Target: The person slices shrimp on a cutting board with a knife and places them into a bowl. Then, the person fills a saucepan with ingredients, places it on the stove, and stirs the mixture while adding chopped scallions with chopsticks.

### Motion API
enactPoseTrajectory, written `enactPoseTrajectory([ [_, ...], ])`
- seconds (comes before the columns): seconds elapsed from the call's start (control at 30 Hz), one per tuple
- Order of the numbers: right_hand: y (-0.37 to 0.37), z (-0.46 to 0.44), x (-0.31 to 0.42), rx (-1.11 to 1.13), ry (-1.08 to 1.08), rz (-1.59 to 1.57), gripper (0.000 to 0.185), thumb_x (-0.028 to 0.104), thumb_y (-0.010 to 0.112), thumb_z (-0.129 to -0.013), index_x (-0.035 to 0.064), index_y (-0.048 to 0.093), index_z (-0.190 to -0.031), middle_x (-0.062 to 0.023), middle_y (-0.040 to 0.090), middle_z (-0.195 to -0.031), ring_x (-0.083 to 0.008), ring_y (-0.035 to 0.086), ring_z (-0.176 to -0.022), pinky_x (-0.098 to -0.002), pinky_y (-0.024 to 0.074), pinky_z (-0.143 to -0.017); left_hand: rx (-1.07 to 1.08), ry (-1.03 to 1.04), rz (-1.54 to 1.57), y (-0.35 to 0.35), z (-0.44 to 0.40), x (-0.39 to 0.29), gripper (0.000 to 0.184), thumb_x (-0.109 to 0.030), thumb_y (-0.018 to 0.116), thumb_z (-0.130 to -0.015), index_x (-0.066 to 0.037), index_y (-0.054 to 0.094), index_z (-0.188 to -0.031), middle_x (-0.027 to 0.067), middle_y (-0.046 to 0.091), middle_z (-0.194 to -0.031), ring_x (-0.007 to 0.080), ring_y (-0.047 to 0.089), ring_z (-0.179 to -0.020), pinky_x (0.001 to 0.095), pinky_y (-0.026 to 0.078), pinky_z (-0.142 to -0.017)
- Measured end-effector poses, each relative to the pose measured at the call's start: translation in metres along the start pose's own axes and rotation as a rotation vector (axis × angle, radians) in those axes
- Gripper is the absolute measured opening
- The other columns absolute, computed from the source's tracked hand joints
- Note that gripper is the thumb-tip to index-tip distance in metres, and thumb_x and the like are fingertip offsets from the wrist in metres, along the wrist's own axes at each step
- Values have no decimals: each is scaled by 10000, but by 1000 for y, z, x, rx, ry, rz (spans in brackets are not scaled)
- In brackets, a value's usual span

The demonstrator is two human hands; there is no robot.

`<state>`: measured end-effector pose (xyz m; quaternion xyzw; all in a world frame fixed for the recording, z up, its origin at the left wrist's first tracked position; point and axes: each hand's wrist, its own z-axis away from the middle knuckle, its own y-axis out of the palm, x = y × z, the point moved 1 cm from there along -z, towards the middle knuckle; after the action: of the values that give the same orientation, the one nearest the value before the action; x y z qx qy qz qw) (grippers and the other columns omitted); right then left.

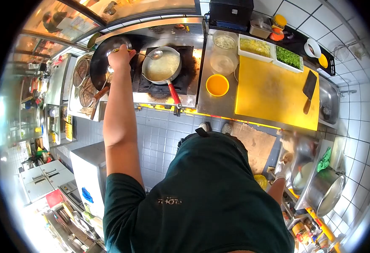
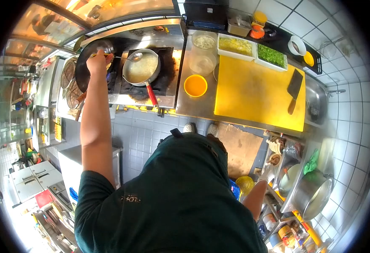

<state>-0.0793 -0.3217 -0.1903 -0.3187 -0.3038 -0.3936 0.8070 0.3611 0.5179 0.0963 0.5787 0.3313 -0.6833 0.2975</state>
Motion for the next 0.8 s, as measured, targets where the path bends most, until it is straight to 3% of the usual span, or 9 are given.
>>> enactPoseTrajectory([
  [0.03,-3,-17,-6,34,21,-11,524,509,592,-1034,188,553,-1446,-88,612,-1377,-232,592,-1248,-417,501,-995,2,5,-5,0,2,-1,331,-105,667,-930,219,618,-974,226,720,-881,277,756,-655,308,648,-541],
  [0.2,-9,-43,-16,70,-10,-3,536,498,599,-1034,168,548,-1454,-81,622,-1352,-227,602,-1232,-406,503,-988,20,-7,-44,-4,20,-11,312,-118,668,-936,187,640,-996,186,733,-855,243,764,-672,282,633,-594],
  [0.37,-42,-121,-59,95,-131,123,549,486,605,-1035,149,542,-1463,-74,633,-1327,-222,611,-1217,-394,505,-982,119,232,-9,-14,59,-37,260,-130,679,-960,120,680,-1031,150,742,-873,223,769,-742,276,627,-718],
  [0.43,-33,-79,-45,103,-69,56,539,429,660,-1015,132,554,-1452,-56,647,-1262,-218,625,-1180,-363,511,-967,149,351,30,-19,78,-54,244,-123,670,-985,113,686,-1046,149,743,-908,214,767,-789,280,627,-755],
  [0.5,19,69,28,-73,-129,63,348,330,680,-1008,59,690,-1226,-67,705,-1078,-221,703,-931,-302,527,-616,165,480,81,-23,93,-70,239,-114,655,-1014,119,684,-1060,157,742,-950,205,762,-839,288,630,-781],
  [0.53,3,8,-7,-2,-269,-62,391,368,687,-1000,60,685,-1242,-65,707,-1093,-235,704,-955,-329,538,-676,179,474,132,-24,104,-83,240,-103,636,-1039,131,681,-1075,170,737,-999,205,755,-884,295,628,-810],
  [0.63,-7,-23,-19,39,-131,-45,418,372,744,-944,80,690,-1238,-31,688,-1018,-189,655,-843,-332,514,-695,200,479,254,-29,120,-104,246,-100,629,-1041,131,661,-1121,195,731,-1026,239,758,-913,325,626,-863],
  [0.73,-33,-95,-68,176,-162,-109,311,224,596,-1032,71,596,-1302,-78,656,-1156,-185,633,-1020,-364,526,-819,227,497,252,-28,148,-121,252,-102,629,-1048,133,653,-1134,211,726,-1044,273,758,-930,342,616,-894],
  [0.8,-22,-37,-50,156,-137,-123,288,202,569,-1039,86,593,-1302,-86,673,-1153,-187,643,-1017,-359,519,-816,280,511,256,-26,166,-122,240,-105,631,-1050,122,662,-1125,210,719,-1065,287,757,-943,353,615,-903],
])
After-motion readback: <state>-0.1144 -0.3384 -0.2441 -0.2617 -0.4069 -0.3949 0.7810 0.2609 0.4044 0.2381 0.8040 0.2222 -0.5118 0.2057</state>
